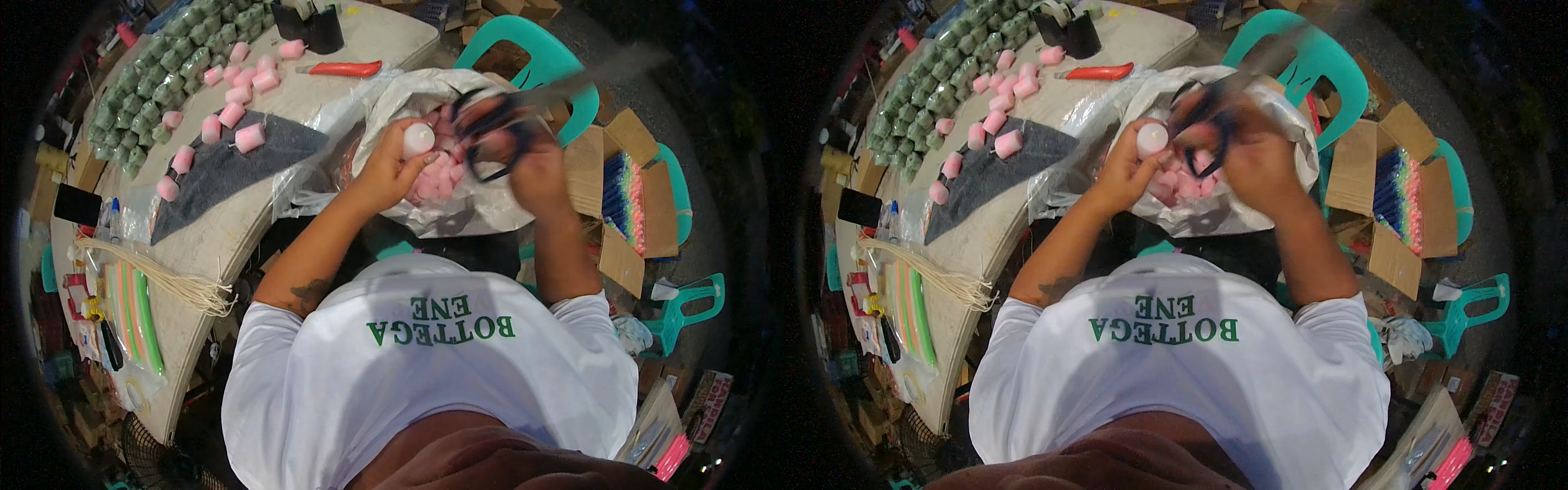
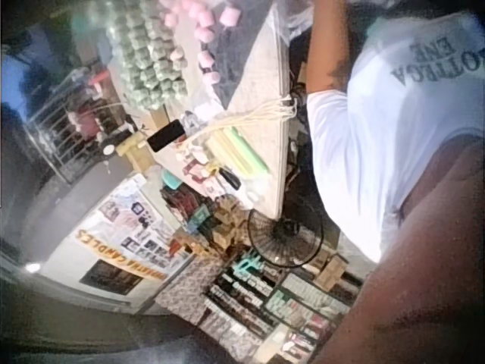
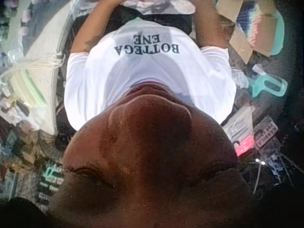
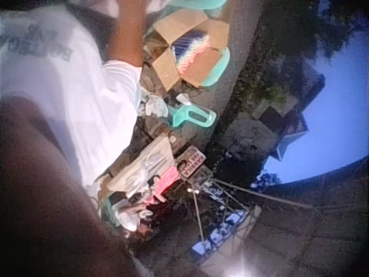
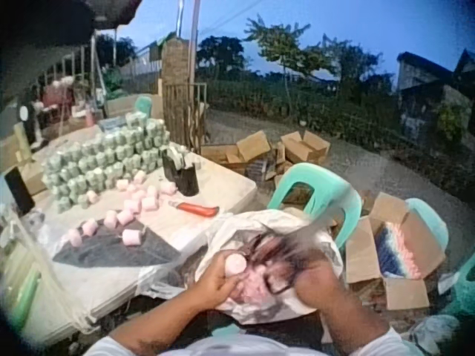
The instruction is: The person repeatedly picks pink foam balls from a sack, wraps a thin string around each one, ties a knot, and uses scissors to trim the excess string. The finished balls are placed on a gray mat on the table.
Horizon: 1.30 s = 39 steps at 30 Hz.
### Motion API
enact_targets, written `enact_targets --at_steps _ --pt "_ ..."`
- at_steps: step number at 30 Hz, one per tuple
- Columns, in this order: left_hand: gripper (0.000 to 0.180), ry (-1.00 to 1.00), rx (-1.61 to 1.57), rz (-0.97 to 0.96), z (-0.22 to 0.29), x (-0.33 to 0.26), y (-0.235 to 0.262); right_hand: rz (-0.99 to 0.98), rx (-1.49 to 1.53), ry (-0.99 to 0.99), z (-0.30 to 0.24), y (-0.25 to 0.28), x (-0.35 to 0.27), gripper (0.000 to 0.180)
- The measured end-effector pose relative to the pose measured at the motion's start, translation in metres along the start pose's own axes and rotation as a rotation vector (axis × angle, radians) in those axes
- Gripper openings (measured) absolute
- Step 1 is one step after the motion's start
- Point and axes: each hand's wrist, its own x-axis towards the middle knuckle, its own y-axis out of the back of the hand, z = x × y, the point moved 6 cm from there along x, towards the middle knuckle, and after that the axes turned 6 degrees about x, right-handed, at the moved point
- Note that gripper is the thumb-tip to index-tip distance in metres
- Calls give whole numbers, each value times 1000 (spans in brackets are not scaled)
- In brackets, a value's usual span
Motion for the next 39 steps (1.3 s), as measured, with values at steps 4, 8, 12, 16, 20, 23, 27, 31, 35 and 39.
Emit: enact_targets --at_steps 4,8,12,16,20,23,27,31,35,39 --pt "43 48 -84 2 17 7 1 83 -86 34 3 5 -9 24" --pt "43 45 -86 -13 2 2 -2 35 75 140 -8 -3 -6 21" --pt "41 -97 242 -48 24 11 -4 83 -383 57 37 0 -10 20" --pt "44 23 -77 56 -5 2 0 213 68 189 -7 2 -7 24" --pt "42 19 -14 31 -3 5 -6 93 -215 -2 34 -1 -13 23" --pt "42 39 22 25 -8 1 -4 214 54 49 6 -11 -10 23" --pt "44 -175 380 -75 4 5 -16 117 -237 -72 57 -4 -22 28" --pt "43 206 -17 -49 -11 -3 -9 67 -109 82 35 10 -1 32" --pt "36 358 -221 -51 -53 -2 -5 246 267 -32 52 24 5 27" --pt "46 421 -344 -68 -71 7 -19 241 86 -29 38 30 -21 23"
